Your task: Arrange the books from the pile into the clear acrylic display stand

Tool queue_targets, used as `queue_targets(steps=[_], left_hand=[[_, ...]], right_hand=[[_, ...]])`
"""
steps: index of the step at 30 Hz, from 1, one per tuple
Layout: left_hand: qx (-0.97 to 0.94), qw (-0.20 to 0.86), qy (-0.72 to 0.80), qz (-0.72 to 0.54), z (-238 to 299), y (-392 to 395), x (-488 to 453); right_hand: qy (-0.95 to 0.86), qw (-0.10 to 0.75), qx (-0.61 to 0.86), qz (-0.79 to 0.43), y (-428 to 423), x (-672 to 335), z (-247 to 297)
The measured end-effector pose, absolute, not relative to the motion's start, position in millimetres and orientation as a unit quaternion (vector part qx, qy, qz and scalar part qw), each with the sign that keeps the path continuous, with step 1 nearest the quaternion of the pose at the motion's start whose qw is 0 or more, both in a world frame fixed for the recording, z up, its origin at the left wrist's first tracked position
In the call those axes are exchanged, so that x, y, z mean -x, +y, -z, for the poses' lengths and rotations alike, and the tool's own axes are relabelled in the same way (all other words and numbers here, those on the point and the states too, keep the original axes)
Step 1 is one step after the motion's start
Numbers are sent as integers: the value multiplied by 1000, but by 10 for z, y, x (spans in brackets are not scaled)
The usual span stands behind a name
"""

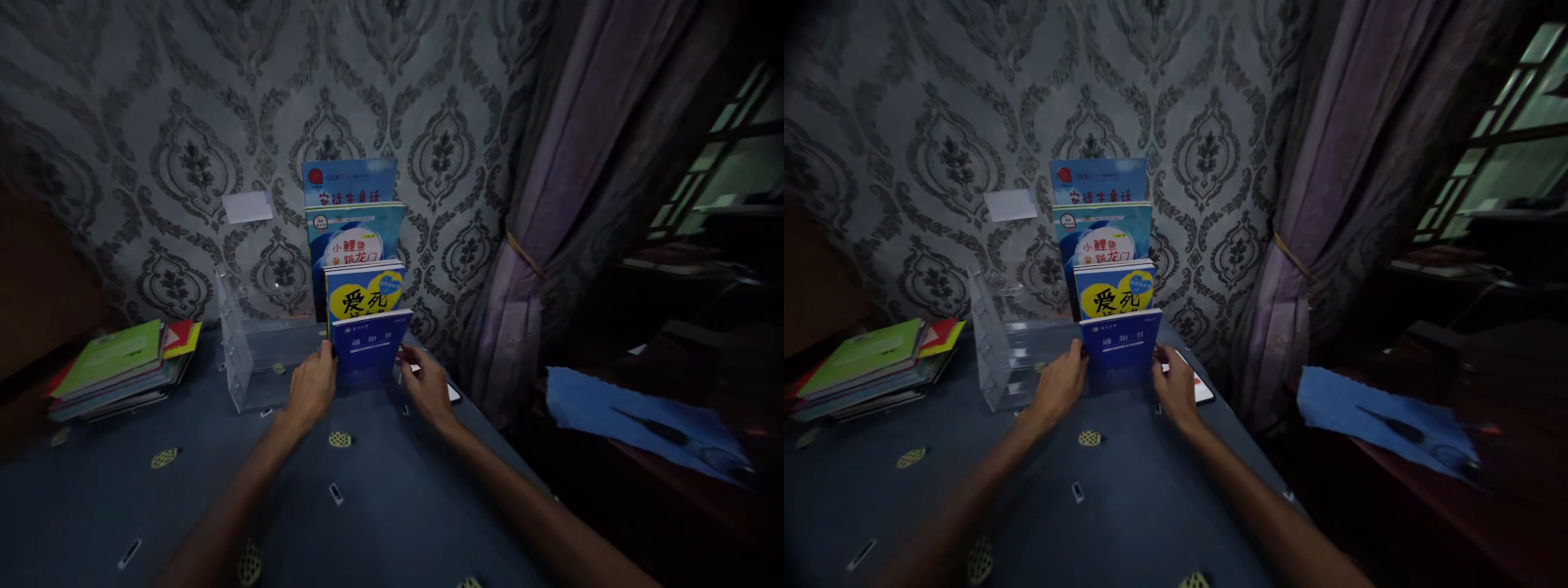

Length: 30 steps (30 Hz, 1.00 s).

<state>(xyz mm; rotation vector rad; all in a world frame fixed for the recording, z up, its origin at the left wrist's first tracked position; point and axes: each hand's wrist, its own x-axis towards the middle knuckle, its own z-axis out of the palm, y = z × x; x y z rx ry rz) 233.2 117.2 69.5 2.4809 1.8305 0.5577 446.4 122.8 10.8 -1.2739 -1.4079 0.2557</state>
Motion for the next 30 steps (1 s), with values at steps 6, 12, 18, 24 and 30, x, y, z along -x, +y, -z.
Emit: queue_targets(steps=[6,12,18,24,30], left_hand=[[-794,8,577,-190,-662,1166,-2310],[-799,29,566,-202,-670,1146,-2280],[-803,33,557,-210,-650,1126,-2242],[-796,13,547,-257,-618,1074,-2144],[-838,59,344,-420,-898,421,-1861]], right_hand=[[-594,584,540,-120,1155,-4437,-94],[-591,585,537,-138,1139,-4430,-76],[-579,595,540,-138,1127,-4415,-56],[-578,591,547,-132,1112,-4419,-25],[-579,590,546,-137,1137,-4473,30]])
